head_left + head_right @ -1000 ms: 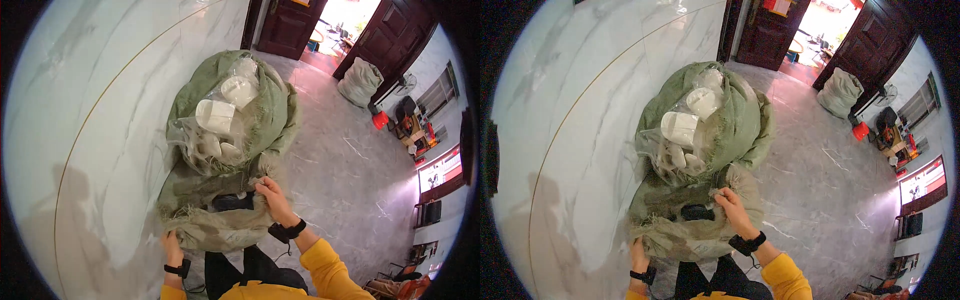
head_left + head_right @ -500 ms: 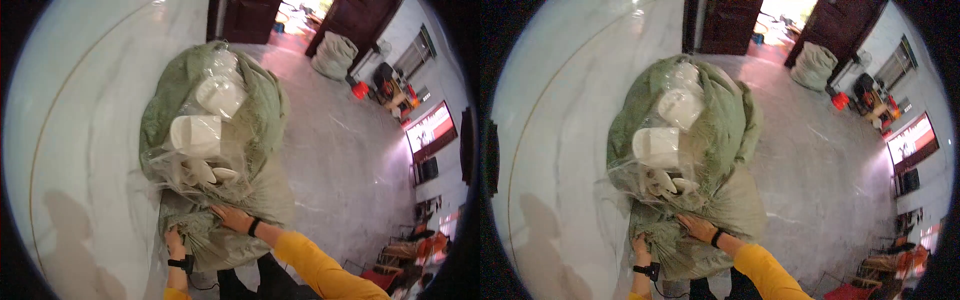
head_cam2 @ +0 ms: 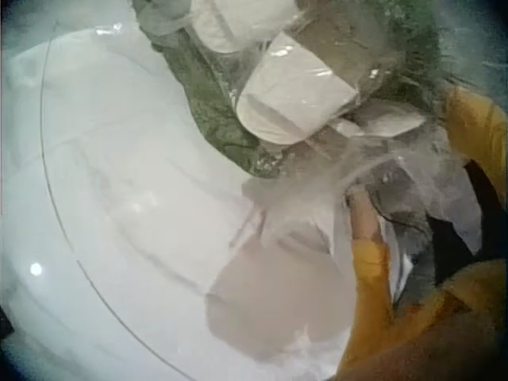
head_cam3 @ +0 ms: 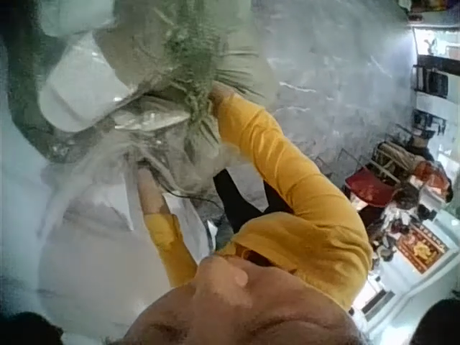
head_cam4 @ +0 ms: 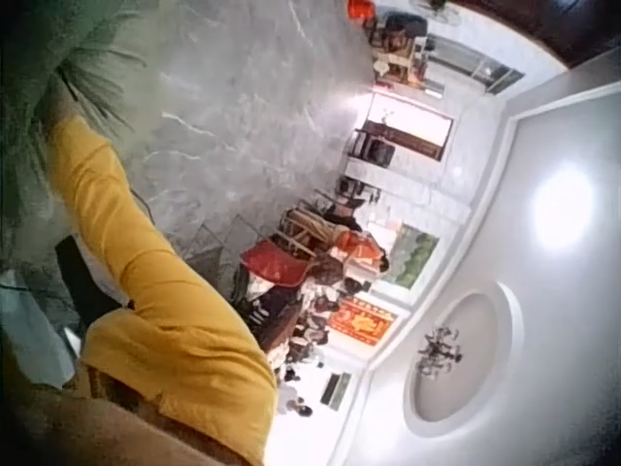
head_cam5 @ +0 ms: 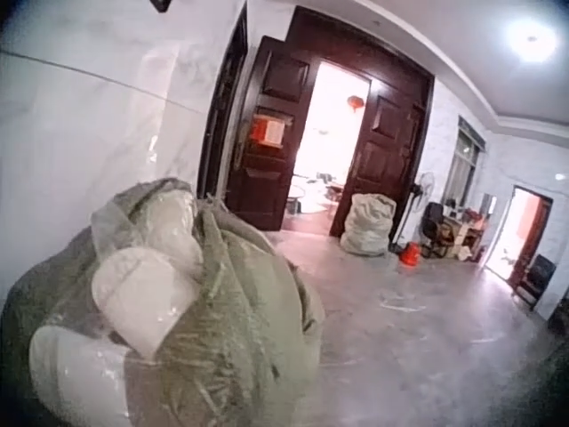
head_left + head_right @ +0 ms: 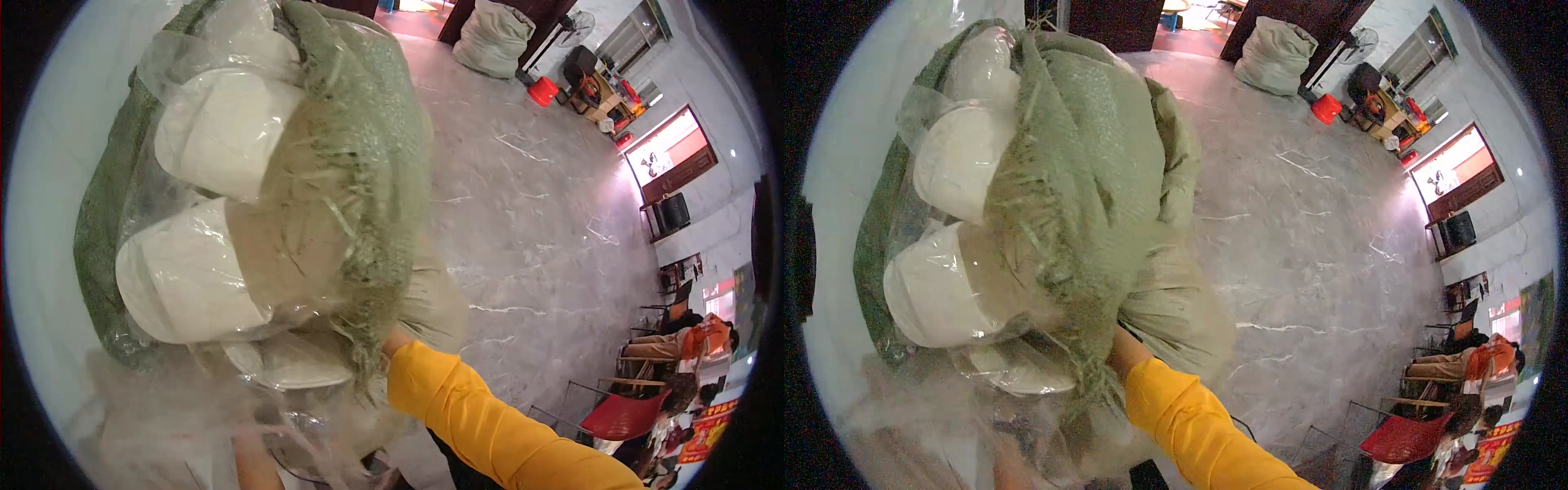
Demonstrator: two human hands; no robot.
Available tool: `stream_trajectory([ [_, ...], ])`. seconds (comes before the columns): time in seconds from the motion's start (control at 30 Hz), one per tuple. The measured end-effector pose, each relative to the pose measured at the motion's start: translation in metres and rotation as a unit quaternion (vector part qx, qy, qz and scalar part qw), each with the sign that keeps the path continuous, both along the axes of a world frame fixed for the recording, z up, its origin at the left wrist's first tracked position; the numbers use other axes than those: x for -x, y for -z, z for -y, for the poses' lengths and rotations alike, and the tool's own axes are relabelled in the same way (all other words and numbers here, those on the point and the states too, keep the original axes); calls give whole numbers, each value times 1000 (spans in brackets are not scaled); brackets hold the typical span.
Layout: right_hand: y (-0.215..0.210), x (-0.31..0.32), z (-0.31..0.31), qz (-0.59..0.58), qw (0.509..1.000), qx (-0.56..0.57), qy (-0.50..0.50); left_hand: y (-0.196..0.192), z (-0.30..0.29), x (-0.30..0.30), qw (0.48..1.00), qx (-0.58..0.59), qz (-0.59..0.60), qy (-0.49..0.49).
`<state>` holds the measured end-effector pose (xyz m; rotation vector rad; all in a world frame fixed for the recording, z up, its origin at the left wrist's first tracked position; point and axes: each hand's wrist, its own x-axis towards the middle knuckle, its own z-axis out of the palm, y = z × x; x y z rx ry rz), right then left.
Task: Packing white slides into plastic bags and then into large storage sacks in a manufacturing facility.
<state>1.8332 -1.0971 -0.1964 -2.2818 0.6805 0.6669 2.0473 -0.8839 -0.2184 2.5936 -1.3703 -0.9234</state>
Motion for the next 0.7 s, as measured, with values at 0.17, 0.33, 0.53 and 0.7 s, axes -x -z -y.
stream_trajectory([
  [0.17,-35,-36,-16,80,993,35,-77,30,-38,-21,997,57,39,-23],
  [0.33,-61,17,-49,196,965,157,-79,53,-34,-37,986,151,74,-8],
  [0.53,-129,78,-114,239,948,210,10,74,-68,-60,976,190,104,-32],
  [0.7,-74,33,-128,53,988,125,-75,62,-60,-55,987,145,22,-68],
])
